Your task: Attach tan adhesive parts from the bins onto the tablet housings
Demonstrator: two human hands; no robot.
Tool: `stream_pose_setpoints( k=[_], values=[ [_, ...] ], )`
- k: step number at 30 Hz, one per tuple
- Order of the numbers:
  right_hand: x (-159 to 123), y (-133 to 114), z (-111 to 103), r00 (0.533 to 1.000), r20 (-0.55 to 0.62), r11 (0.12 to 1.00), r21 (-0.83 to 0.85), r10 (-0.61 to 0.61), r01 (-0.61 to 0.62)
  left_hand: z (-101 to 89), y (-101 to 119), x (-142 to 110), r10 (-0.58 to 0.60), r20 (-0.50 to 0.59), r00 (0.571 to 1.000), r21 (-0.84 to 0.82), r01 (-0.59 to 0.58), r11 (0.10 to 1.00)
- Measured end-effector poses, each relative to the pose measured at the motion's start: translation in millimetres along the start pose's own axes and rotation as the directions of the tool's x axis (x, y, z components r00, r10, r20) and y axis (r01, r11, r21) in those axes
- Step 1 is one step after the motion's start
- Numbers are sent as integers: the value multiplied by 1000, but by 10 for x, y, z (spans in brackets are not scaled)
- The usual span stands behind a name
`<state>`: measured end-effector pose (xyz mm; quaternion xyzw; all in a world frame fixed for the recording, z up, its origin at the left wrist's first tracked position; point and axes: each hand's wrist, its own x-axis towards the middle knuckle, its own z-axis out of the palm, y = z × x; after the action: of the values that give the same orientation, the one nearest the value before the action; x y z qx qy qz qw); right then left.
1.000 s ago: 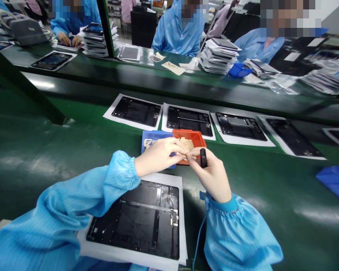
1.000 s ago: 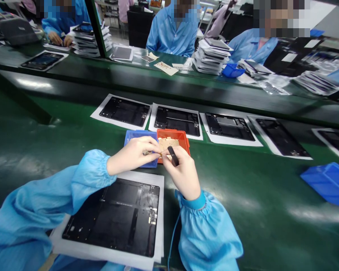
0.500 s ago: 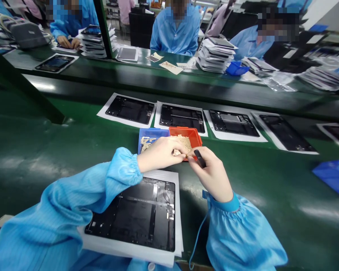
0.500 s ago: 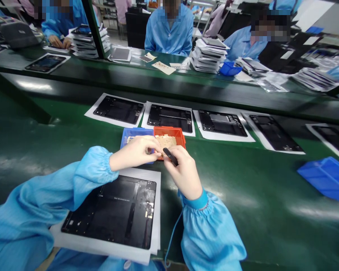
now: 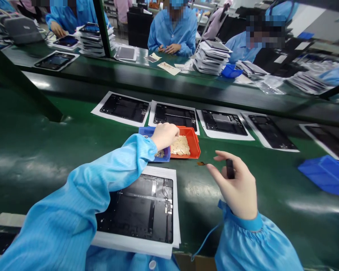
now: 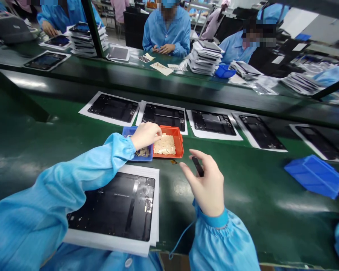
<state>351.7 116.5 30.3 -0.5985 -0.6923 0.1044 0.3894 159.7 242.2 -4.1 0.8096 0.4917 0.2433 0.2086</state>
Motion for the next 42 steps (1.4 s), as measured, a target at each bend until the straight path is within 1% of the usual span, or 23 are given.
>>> stream_pose_setpoints(
  k=[1, 2, 3, 4, 6, 7, 8, 9, 10, 11, 13, 14, 15, 16, 17, 19, 21, 23, 26, 29, 33, 38, 42],
  values=[
    [-29, -27, 14, 1000, 9, 999, 31, -9, 9, -42, 56, -82, 21, 5, 1000, -18, -21, 1000],
    [-56, -54, 37, 999, 30, 997, 68, -26, 24, -92, 115, -189, 76, 35, 997, -69, -73, 995],
    [-80, -82, 68, 997, 61, 993, 111, -50, 43, -149, 169, -315, 172, 88, 981, -156, -157, 975],
    [-102, -113, 107, 992, 99, 985, 158, -80, 64, -208, 212, -451, 299, 147, 943, -272, -252, 929],
    [-134, -185, 197, 975, 171, 961, 259, -145, 98, -327, 243, -721, 553, 210, 807, -508, -393, 767],
    [-146, -227, 245, 964, 198, 946, 306, -175, 109, -385, 228, -841, 632, 205, 747, -584, -425, 691],
    [-155, -271, 292, 955, 221, 933, 343, -198, 114, -441, 195, -945, 672, 190, 716, -621, -443, 647],
    [-161, -316, 338, 948, 237, 920, 374, -213, 113, -496, 149, -1033, 679, 165, 715, -630, -453, 630],
    [-166, -362, 381, 945, 238, 906, 409, -222, 110, -549, 95, -1107, 657, 129, 742, -623, -455, 636],
    [-170, -408, 420, 952, 202, 882, 458, -228, 114, -600, 41, -1169, 608, 74, 790, -602, -451, 659],
    [-178, -501, 487, 978, 34, 799, 582, -205, 147, -692, -53, -1274, 430, -94, 898, -527, -411, 744],
    [-185, -550, 515, 984, -65, 748, 642, -168, 170, -730, -85, -1321, 330, -185, 926, -482, -378, 791],
    [-197, -600, 540, 985, -133, 701, 692, -114, 174, -760, -105, -1366, 250, -260, 933, -440, -345, 829],
    [-215, -653, 561, 987, -153, 664, 733, -55, 151, -782, -114, -1407, 201, -312, 929, -404, -322, 856],
    [-241, -706, 581, 991, -136, 637, 763, -5, 108, -796, -114, -1445, 181, -339, 923, -378, -309, 873],
    [-313, -808, 617, 996, -51, 623, 782, 67, -2, -804, -98, -1502, 176, -365, 914, -347, -309, 886],
    [-396, -898, 653, 992, -13, 655, 752, 122, -71, -797, -78, -1535, 173, -395, 902, -329, -314, 891],
    [-464, -969, 686, 989, -19, 702, 707, 145, -89, -791, -66, -1550, 170, -411, 896, -319, -315, 894],
    [-507, -1024, 724, 991, -7, 723, 685, 131, -91, -800, -65, -1561, 172, -423, 890, -319, -324, 891],
    [-486, -1008, 745, 992, 18, 724, 682, 125, -103, -824, -68, -1583, 203, -403, 892, -338, -352, 873],
    [-427, -947, 771, 995, 64, 684, 723, 70, -95, -851, -76, -1613, 227, -351, 909, -405, -366, 838],
    [-363, -982, 824, 995, 96, 626, 776, 10, -81, -840, -103, -1618, 196, -313, 929, -462, -329, 824],
    [-336, -1024, 874, 994, 105, 628, 773, 4, -84, -846, -115, -1628, 182, -290, 939, -464, -305, 832]
  ],
)
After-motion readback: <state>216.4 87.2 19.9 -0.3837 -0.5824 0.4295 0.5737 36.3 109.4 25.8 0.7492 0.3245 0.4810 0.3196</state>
